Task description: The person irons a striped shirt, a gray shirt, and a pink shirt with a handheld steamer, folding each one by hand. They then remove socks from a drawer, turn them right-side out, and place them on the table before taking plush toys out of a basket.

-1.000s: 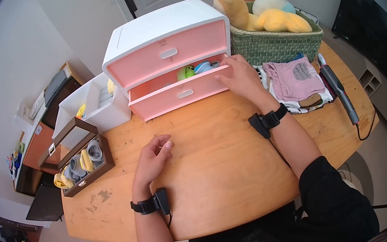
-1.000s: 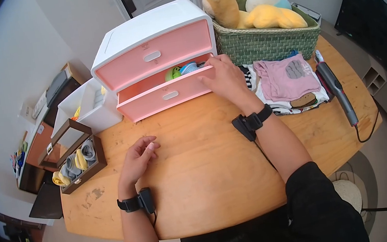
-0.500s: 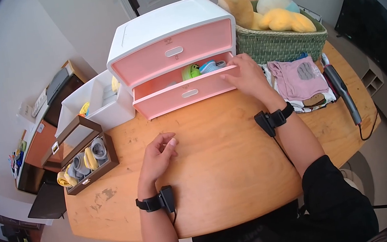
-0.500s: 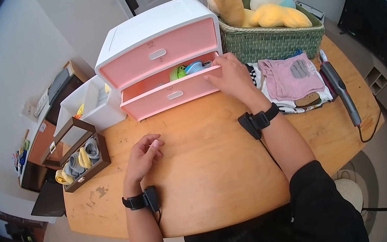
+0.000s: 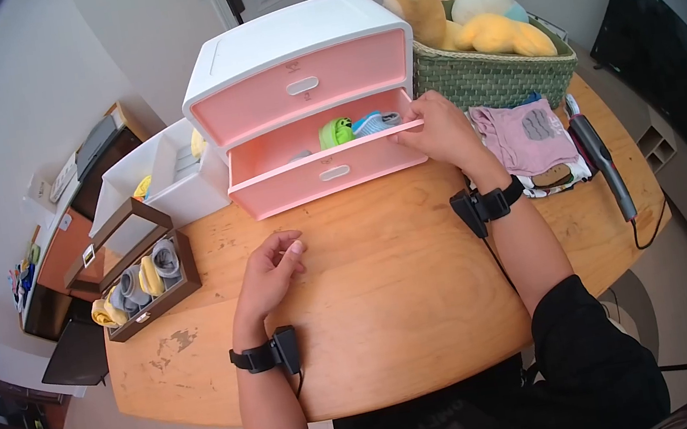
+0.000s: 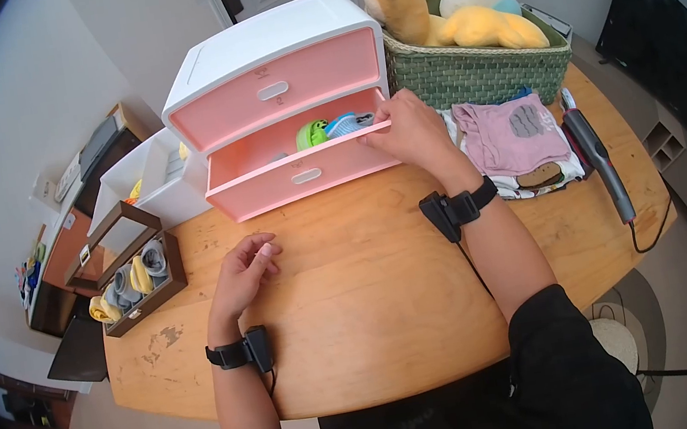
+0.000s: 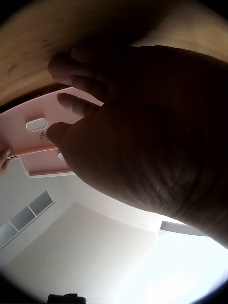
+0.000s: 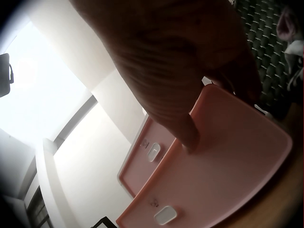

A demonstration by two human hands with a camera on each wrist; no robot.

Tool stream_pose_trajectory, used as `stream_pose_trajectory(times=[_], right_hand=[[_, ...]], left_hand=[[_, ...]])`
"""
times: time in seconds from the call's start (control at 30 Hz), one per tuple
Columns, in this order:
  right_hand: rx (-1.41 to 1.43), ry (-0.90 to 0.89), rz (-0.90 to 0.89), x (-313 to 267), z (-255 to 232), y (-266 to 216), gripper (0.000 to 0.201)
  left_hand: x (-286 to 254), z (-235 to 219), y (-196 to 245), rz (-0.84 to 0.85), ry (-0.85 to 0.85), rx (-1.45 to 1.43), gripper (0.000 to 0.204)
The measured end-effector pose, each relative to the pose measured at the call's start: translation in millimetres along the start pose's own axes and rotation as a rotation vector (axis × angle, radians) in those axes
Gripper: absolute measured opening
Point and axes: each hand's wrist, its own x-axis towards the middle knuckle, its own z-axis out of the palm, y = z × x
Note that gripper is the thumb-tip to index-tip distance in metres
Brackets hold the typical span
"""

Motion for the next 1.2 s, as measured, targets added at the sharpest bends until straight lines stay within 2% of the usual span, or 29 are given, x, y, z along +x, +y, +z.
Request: stream_pose_trajectory(times=[0.4,0.43,0.53,0.73,0.93,1.03,1.13,1.2], right_hand=[[-0.033,0.034,0.035,-3,-8,-10,0.029],[-0.035,0.021,0.034,-4,-8,-9,0.031],[-0.012,0.152,0.030,-1,6,-1,0.037],[-0.025,0.183,0.013,-6,12,-8,0.044],[-0.077,0.212,-0.079,-7,13,-9,0.043],[-0.088,0.327,-0.207,-4,17,-8,0.043],[-0.093,0.269,-0.399,0,17,-9,0.047],[-0.134,0.235,-0.425,-2,27,-9,0.048]], left_hand=[[1,2,2,-0.013,0.021,0.004,0.032],[1,2,2,-0.013,0.021,0.006,0.031],[2,1,0,-0.013,0.019,0.014,0.031],[1,1,-1,0.001,0.018,-0.016,0.034],[2,1,-3,0.013,0.011,-0.017,0.034],[0,0,0,0.011,0.006,0.010,0.035],[-2,2,4,0.007,0.027,-0.010,0.036],[-2,3,5,0.009,0.034,-0.029,0.036]])
